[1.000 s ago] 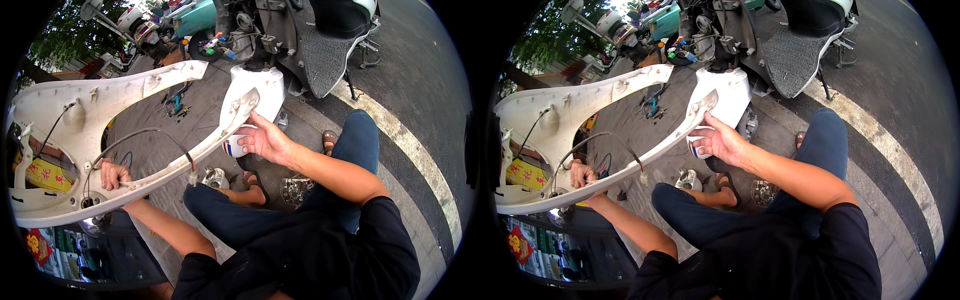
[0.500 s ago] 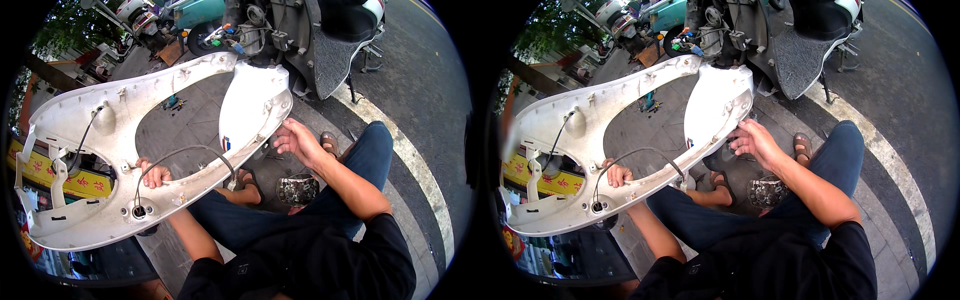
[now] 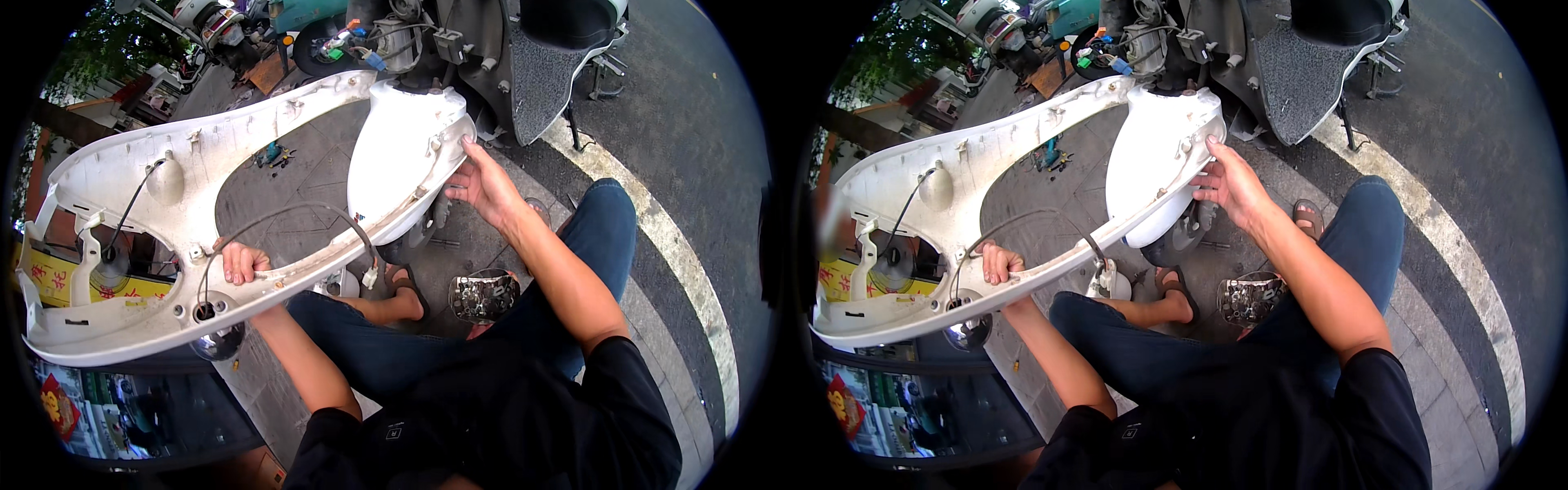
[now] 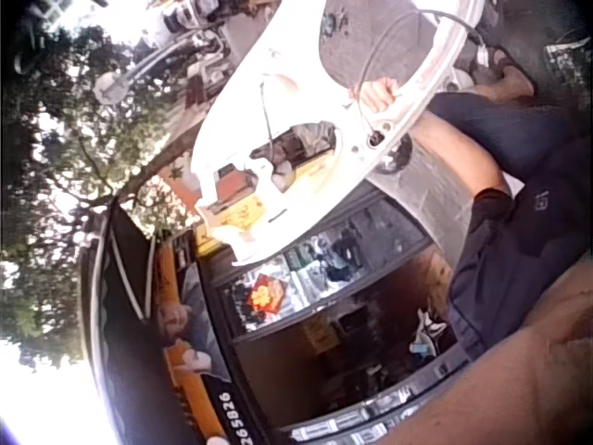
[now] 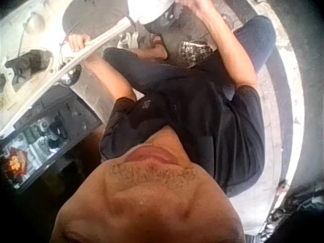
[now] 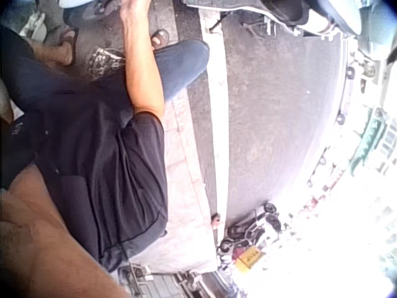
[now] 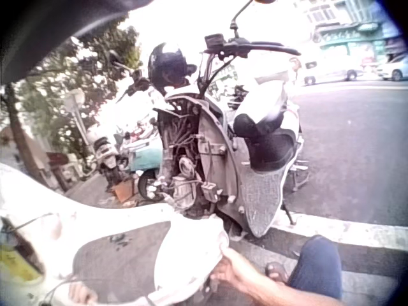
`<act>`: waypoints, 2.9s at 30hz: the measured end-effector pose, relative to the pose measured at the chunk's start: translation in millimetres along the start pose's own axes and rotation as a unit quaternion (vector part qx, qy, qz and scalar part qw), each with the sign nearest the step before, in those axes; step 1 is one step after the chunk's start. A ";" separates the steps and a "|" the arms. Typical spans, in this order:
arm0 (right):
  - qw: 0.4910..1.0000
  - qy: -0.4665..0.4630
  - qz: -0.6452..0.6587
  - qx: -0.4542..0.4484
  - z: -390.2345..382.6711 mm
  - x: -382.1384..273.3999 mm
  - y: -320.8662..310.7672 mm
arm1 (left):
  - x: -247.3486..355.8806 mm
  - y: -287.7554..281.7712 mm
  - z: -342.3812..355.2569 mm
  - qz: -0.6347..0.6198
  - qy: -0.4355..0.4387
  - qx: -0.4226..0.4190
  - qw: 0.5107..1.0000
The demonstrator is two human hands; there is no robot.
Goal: The person prepares a wire using pliers and then installs a white plastic fairing onto the front of a motorcycle by connecting wires and securing it with an electric drill and a socket wrench.
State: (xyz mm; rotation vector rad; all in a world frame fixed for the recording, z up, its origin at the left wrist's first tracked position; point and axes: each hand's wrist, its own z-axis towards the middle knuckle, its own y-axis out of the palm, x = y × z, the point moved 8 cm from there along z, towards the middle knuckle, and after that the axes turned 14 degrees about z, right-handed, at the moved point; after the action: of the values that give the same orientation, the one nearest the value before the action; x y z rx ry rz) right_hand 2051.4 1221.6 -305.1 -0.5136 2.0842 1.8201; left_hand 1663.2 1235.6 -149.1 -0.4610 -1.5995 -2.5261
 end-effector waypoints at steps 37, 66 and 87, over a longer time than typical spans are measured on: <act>0.979 -0.017 -0.081 0.184 18.6 -9.5 -127.1 | -64.5 -54.3 111.3 0.199 -0.070 0.148 0.966; 0.898 -0.099 -0.246 0.352 44.3 -42.3 -245.3 | -215.3 -86.0 42.3 0.223 -0.111 0.317 0.915; 0.944 0.012 -0.302 -0.131 5.4 -39.0 78.1 | -209.6 -111.3 25.3 0.210 -0.116 0.295 0.925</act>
State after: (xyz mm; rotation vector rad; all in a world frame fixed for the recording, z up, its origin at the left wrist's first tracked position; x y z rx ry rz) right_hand 2049.1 1238.5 -219.3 -1.1067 1.4583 1.7052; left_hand 1838.0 1293.5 -301.0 -0.9189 -1.9683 -1.6240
